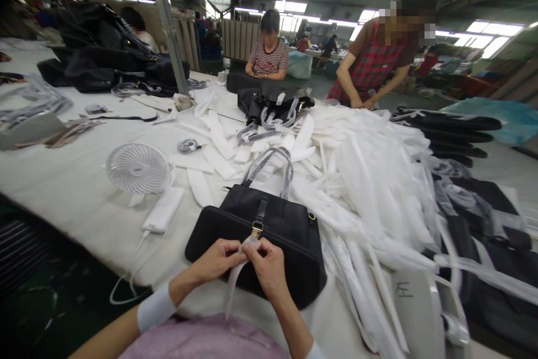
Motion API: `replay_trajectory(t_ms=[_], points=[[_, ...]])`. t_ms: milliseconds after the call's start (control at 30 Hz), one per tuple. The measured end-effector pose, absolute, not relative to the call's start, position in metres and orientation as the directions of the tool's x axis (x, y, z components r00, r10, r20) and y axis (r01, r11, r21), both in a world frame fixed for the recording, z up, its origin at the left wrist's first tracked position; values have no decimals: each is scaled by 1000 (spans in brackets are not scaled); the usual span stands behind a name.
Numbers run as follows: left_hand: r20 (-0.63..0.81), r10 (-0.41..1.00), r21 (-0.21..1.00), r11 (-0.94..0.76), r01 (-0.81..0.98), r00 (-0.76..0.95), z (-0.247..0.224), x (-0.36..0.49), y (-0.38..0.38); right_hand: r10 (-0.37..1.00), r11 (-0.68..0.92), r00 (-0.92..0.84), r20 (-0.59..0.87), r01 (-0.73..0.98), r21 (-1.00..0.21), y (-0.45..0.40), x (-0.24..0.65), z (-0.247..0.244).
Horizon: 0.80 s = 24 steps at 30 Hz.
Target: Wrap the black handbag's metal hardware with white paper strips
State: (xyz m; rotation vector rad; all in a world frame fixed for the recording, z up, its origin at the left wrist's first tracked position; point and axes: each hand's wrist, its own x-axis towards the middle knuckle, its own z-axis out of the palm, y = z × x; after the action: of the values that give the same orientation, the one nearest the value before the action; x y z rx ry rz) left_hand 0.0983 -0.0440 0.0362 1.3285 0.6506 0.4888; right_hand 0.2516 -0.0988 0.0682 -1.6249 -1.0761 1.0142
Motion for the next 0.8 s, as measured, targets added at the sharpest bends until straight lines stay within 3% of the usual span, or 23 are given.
replay_trajectory(t_ms=[100, 233, 400, 500, 633, 800], points=[[-180, 693, 977, 207, 46, 698, 32, 96, -48, 932, -234, 330, -154, 219, -947, -102, 253, 67], [-233, 723, 959, 280, 33, 651, 18, 83, -54, 822, -400, 509, -254, 199, -895, -108, 258, 66], [-299, 749, 937, 347, 33, 591, 6, 67, -54, 884, -396, 447, -138, 558, -730, -100, 254, 67], [-257, 756, 955, 295, 37, 602, 4, 66, -51, 897, -395, 426, -118, 655, -644, -92, 249, 66], [-210, 774, 973, 227, 48, 597, 6, 68, -51, 902, -384, 405, -147, 599, -703, -90, 246, 65], [-187, 793, 979, 196, 47, 580, 10, 71, -60, 856, -397, 507, -102, 518, -758, -93, 245, 70]])
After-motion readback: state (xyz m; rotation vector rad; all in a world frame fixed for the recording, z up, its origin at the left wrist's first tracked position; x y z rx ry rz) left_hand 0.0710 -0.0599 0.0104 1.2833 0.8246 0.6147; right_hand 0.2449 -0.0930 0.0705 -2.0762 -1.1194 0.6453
